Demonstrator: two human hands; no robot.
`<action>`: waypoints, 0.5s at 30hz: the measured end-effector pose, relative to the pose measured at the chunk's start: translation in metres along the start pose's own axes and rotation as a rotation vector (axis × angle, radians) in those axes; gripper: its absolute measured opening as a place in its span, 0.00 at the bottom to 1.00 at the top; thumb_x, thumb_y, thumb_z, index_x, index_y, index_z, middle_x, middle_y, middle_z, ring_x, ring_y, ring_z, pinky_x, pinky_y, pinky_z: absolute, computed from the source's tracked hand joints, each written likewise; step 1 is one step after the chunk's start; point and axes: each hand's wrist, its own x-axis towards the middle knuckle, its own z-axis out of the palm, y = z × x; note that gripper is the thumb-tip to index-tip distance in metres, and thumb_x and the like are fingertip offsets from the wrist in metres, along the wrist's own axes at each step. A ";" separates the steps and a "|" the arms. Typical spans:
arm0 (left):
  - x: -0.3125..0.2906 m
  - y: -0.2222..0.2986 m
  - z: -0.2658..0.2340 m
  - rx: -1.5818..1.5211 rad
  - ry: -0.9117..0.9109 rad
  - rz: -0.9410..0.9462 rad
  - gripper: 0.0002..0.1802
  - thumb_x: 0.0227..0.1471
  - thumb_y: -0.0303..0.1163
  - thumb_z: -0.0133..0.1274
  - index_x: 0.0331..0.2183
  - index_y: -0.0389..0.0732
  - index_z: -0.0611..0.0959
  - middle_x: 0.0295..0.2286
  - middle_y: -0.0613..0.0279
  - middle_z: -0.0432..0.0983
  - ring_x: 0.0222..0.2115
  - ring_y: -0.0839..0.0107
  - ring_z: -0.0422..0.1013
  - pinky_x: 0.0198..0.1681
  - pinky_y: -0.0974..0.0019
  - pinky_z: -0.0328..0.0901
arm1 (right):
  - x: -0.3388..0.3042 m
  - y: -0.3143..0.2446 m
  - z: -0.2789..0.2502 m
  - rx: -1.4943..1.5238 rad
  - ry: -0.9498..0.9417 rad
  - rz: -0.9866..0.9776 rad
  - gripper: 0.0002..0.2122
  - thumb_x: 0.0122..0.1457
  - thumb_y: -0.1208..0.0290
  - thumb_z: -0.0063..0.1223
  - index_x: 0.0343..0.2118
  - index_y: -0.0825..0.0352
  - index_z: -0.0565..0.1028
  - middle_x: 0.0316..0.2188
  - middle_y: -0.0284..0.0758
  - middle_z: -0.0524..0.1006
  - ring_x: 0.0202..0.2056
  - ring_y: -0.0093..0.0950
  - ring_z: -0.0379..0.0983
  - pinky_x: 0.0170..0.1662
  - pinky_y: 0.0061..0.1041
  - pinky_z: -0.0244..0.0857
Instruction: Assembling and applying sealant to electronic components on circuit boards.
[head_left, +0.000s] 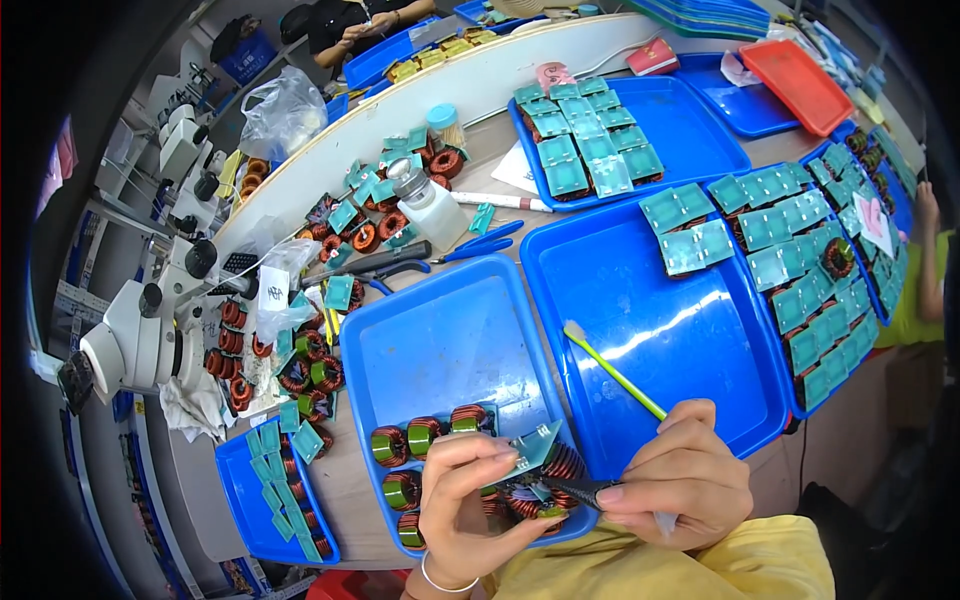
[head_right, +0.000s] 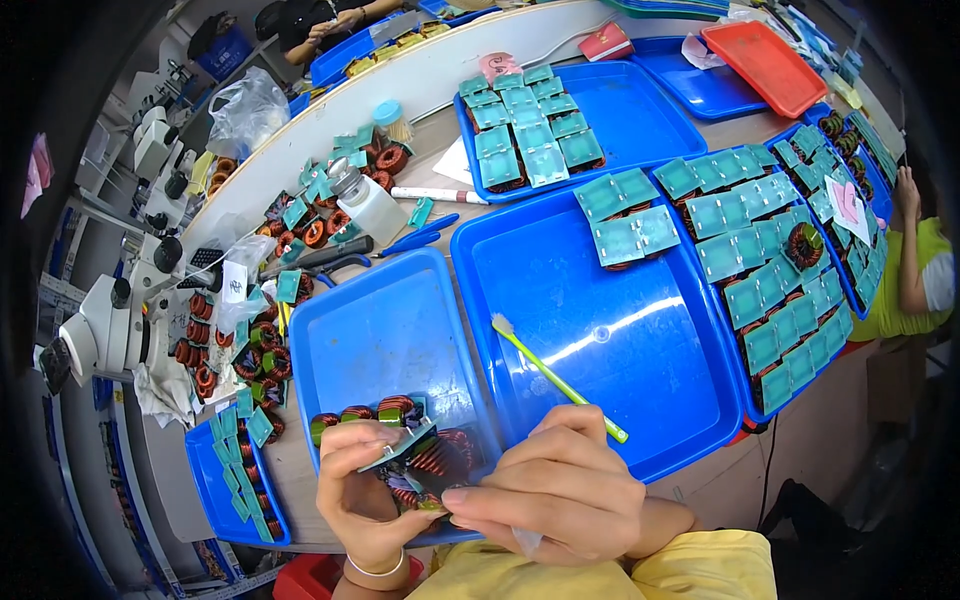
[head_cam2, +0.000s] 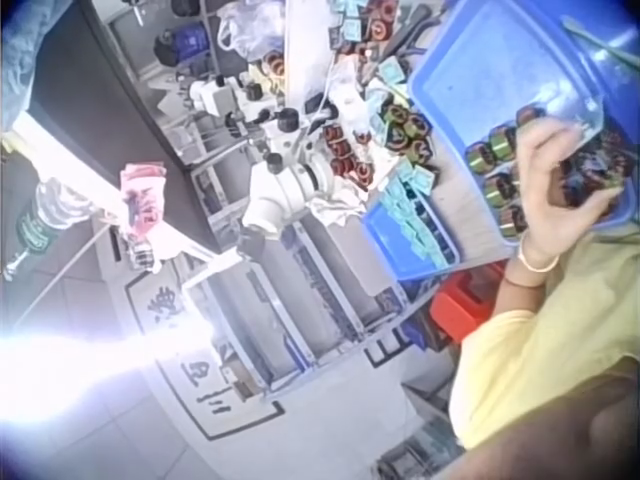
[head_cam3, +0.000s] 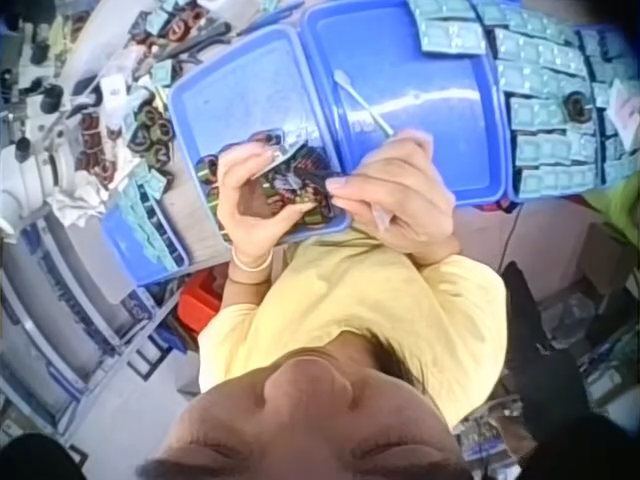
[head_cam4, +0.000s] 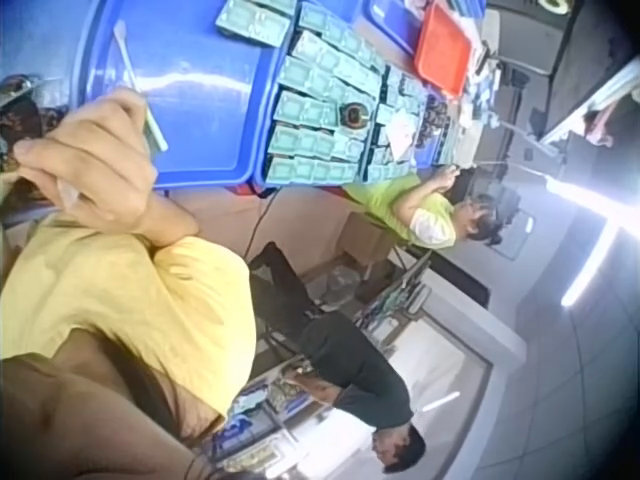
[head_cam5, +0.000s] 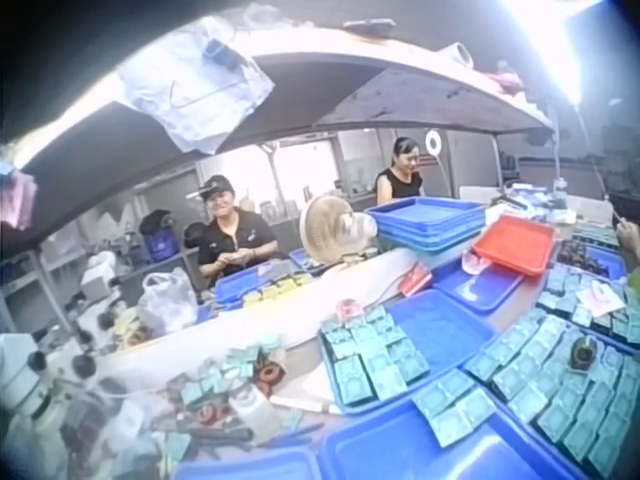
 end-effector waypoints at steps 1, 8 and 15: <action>0.000 0.000 0.000 0.005 0.010 -0.005 0.34 0.21 0.23 0.70 0.37 0.34 0.74 0.36 0.56 0.65 0.37 0.65 0.65 0.39 0.67 0.64 | 0.000 0.000 0.000 0.004 -0.002 -0.003 0.14 0.36 0.74 0.66 0.31 0.62 0.79 0.20 0.24 0.74 0.22 0.20 0.67 0.27 0.19 0.53; -0.005 0.005 -0.001 0.193 0.061 0.013 0.33 0.20 0.26 0.70 0.36 0.37 0.75 0.34 0.57 0.66 0.34 0.65 0.65 0.35 0.66 0.63 | 0.001 -0.001 0.002 -0.011 0.007 -0.010 0.14 0.35 0.75 0.66 0.30 0.63 0.79 0.19 0.24 0.74 0.21 0.19 0.67 0.27 0.19 0.53; -0.003 0.005 0.000 0.393 0.047 0.080 0.34 0.21 0.29 0.70 0.37 0.39 0.73 0.33 0.58 0.64 0.33 0.66 0.65 0.35 0.65 0.61 | 0.001 0.000 0.005 -0.026 0.005 0.005 0.13 0.35 0.75 0.65 0.29 0.63 0.79 0.18 0.24 0.73 0.21 0.19 0.68 0.27 0.19 0.53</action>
